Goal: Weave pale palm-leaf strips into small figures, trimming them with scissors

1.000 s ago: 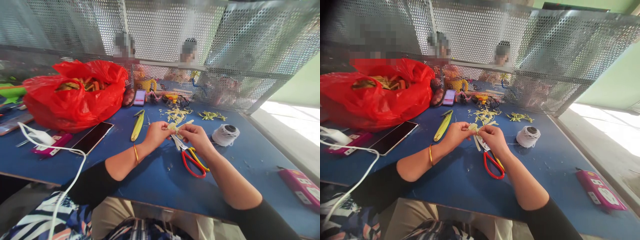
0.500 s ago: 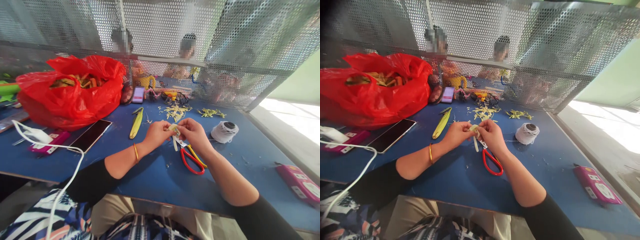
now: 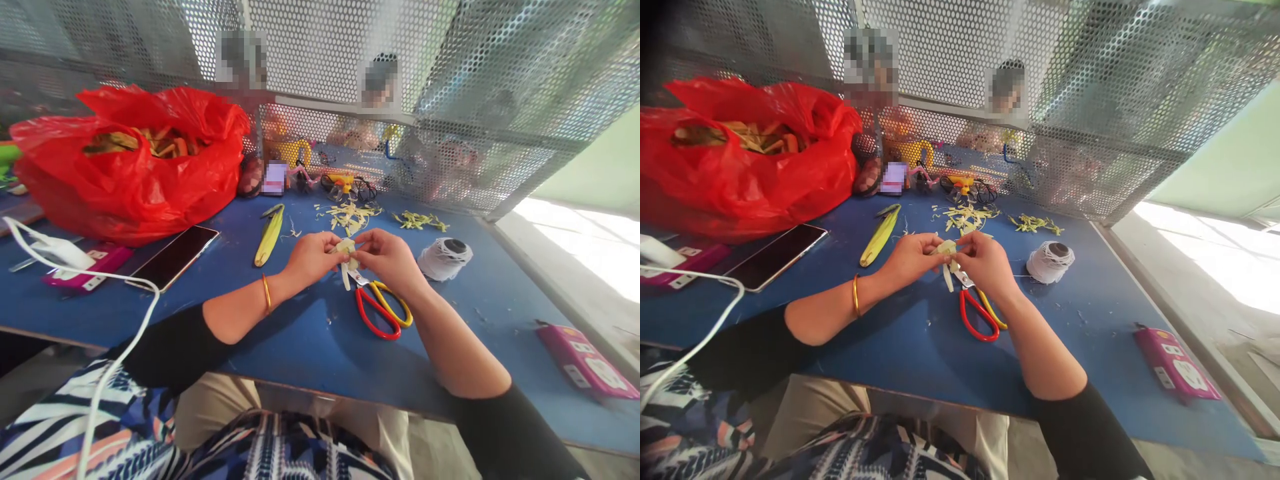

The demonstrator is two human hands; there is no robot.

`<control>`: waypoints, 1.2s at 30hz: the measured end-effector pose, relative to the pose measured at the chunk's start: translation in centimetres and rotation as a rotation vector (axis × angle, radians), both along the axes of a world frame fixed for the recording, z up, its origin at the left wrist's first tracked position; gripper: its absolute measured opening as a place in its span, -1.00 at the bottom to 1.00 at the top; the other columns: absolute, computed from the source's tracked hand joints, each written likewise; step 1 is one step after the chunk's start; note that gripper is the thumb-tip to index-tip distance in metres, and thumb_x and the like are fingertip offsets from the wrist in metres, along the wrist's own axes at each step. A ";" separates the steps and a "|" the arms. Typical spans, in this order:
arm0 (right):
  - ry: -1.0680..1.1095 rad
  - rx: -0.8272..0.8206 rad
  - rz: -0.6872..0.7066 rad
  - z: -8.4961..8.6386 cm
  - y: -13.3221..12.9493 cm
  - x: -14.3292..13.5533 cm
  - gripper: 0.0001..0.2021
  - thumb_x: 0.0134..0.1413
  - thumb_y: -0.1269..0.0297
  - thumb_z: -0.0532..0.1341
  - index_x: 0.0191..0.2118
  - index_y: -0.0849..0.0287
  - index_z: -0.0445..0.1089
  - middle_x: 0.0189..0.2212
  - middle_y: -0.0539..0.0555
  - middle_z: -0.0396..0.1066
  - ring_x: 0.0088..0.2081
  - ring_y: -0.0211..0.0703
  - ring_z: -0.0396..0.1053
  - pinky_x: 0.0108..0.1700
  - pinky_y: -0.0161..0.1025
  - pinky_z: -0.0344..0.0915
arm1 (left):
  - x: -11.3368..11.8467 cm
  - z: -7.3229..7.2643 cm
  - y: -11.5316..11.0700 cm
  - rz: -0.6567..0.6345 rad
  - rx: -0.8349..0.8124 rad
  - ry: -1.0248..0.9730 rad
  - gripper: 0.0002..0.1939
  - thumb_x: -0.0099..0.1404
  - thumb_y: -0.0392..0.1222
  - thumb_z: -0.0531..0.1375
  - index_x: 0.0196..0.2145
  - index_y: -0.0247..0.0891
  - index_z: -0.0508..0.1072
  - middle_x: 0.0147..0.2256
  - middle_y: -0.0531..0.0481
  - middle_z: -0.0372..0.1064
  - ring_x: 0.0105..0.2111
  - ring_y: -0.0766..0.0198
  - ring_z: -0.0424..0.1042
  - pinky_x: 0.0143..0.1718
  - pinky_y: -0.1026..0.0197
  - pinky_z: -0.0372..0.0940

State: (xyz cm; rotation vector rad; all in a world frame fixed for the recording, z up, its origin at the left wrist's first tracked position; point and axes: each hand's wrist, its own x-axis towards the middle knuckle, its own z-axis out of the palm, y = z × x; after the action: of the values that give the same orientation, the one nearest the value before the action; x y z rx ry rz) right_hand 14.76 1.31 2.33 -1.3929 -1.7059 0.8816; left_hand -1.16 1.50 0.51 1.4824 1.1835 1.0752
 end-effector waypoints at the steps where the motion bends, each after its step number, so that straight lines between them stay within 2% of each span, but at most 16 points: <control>1: -0.010 0.020 -0.022 -0.1 0.0 0.0 -0.87 -0.20 0.26 0.27 -0.43 0.13 0.36 -0.61 -0.07 0.42 -0.56 -0.24 0.35 -0.45 -0.25 0.24 | 0.0 0.1 -0.1 0.012 -0.001 0.011 -0.90 0.06 -0.40 0.31 -0.46 -0.26 0.48 -0.59 0.12 0.44 -0.60 0.38 0.38 -0.52 0.33 0.25; 7: -0.057 0.050 -0.038 -0.3 -0.2 -0.2 -0.88 -0.20 0.22 0.25 -0.52 0.14 0.38 -0.65 -0.07 0.36 -0.58 -0.28 0.27 -0.46 -0.26 0.18 | -0.1 -0.1 0.0 0.020 0.046 0.078 -0.89 0.06 -0.38 0.32 -0.48 -0.24 0.45 -0.59 0.13 0.43 -0.59 0.36 0.38 -0.50 0.32 0.22; 10: 0.029 0.005 -0.072 0.0 -0.2 -0.2 -0.87 -0.24 0.23 0.28 -0.51 0.13 0.34 -0.66 -0.07 0.36 -0.59 -0.26 0.31 -0.48 -0.26 0.22 | -0.3 -0.2 -0.1 0.016 0.096 0.138 -0.93 0.08 -0.32 0.32 -0.47 -0.23 0.48 -0.56 0.11 0.45 -0.55 0.34 0.39 -0.48 0.31 0.19; 14: 0.111 -0.117 -0.020 0.3 0.0 -0.1 -0.84 -0.29 0.27 0.29 -0.50 0.13 0.31 -0.69 -0.09 0.34 -0.61 -0.24 0.34 -0.50 -0.26 0.25 | -0.4 -0.3 -0.2 0.047 0.175 0.246 -0.98 0.08 -0.26 0.30 -0.46 -0.21 0.52 -0.56 0.08 0.45 -0.49 0.30 0.39 -0.46 0.30 0.12; 17: 0.069 -0.092 -0.024 0.1 0.1 -0.1 -0.86 -0.27 0.27 0.29 -0.52 0.13 0.32 -0.68 -0.09 0.33 -0.61 -0.25 0.33 -0.50 -0.26 0.24 | -0.4 -0.4 -0.3 0.051 0.211 0.282 -0.99 0.09 -0.25 0.29 -0.46 -0.19 0.54 -0.56 0.07 0.45 -0.48 0.29 0.36 -0.46 0.29 0.09; 20: 0.132 -0.075 -0.028 0.0 0.1 -0.1 -0.85 -0.26 0.30 0.29 -0.45 0.12 0.35 -0.66 -0.09 0.35 -0.58 -0.25 0.33 -0.47 -0.24 0.27 | -0.4 -0.4 -0.3 0.041 0.223 0.309 -0.97 0.09 -0.24 0.29 -0.45 -0.19 0.56 -0.56 0.08 0.44 -0.49 0.30 0.34 -0.47 0.29 0.06; 23: 0.214 -0.172 0.049 0.3 0.0 -0.1 -0.85 -0.27 0.32 0.29 -0.43 0.14 0.39 -0.59 -0.04 0.41 -0.53 -0.25 0.36 -0.41 -0.24 0.30 | -0.5 -0.3 -0.2 0.018 0.226 0.349 -0.96 0.10 -0.22 0.28 -0.46 -0.20 0.56 -0.59 0.09 0.42 -0.52 0.32 0.31 -0.49 0.29 0.04; 25: 0.228 -0.242 0.101 0.4 0.0 -0.1 -0.88 -0.24 0.26 0.29 -0.49 0.15 0.40 -0.57 -0.02 0.42 -0.52 -0.28 0.33 -0.42 -0.26 0.28 | -0.6 -0.2 -0.2 -0.022 0.209 0.350 -0.94 0.11 -0.23 0.27 -0.45 -0.20 0.56 -0.60 0.09 0.40 -0.54 0.33 0.31 -0.51 0.30 0.04; 28: 0.211 -0.216 0.069 0.3 0.1 -0.2 -0.83 -0.22 0.18 0.30 -0.54 0.17 0.40 -0.64 -0.07 0.33 -0.58 -0.34 0.19 -0.50 -0.29 0.16 | -0.6 -0.4 -0.2 -0.126 0.155 0.295 -0.95 0.12 -0.25 0.25 -0.45 -0.21 0.54 -0.62 0.10 0.38 -0.58 0.34 0.34 -0.53 0.31 0.08; 32: 0.238 -0.137 0.016 0.0 0.3 -0.4 -0.90 -0.26 0.32 0.30 -0.58 0.18 0.37 -0.68 -0.12 0.26 -0.60 -0.39 0.12 -0.49 -0.32 0.11 | -0.5 -0.7 -0.3 -0.312 0.048 0.145 -0.84 0.19 -0.25 0.18 -0.52 -0.25 0.46 -0.60 0.07 0.39 -0.62 0.38 0.35 -0.52 0.32 0.18; 36: 0.356 -0.078 -0.065 0.1 0.5 -0.5 -0.83 -0.14 0.32 0.28 -0.59 0.17 0.29 -0.71 -0.13 0.23 -0.64 -0.40 0.17 -0.53 -0.35 0.12 | -0.2 -0.5 -0.6 -0.470 -0.089 0.009 -0.81 0.21 -0.20 0.19 -0.53 -0.29 0.44 -0.55 0.02 0.42 -0.64 0.41 0.33 -0.52 0.31 0.24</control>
State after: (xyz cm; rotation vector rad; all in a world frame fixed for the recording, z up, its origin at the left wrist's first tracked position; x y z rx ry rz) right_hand 14.23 1.82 2.41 -1.2469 -1.3626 1.0960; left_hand -1.37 0.94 0.04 1.5909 0.8166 0.6870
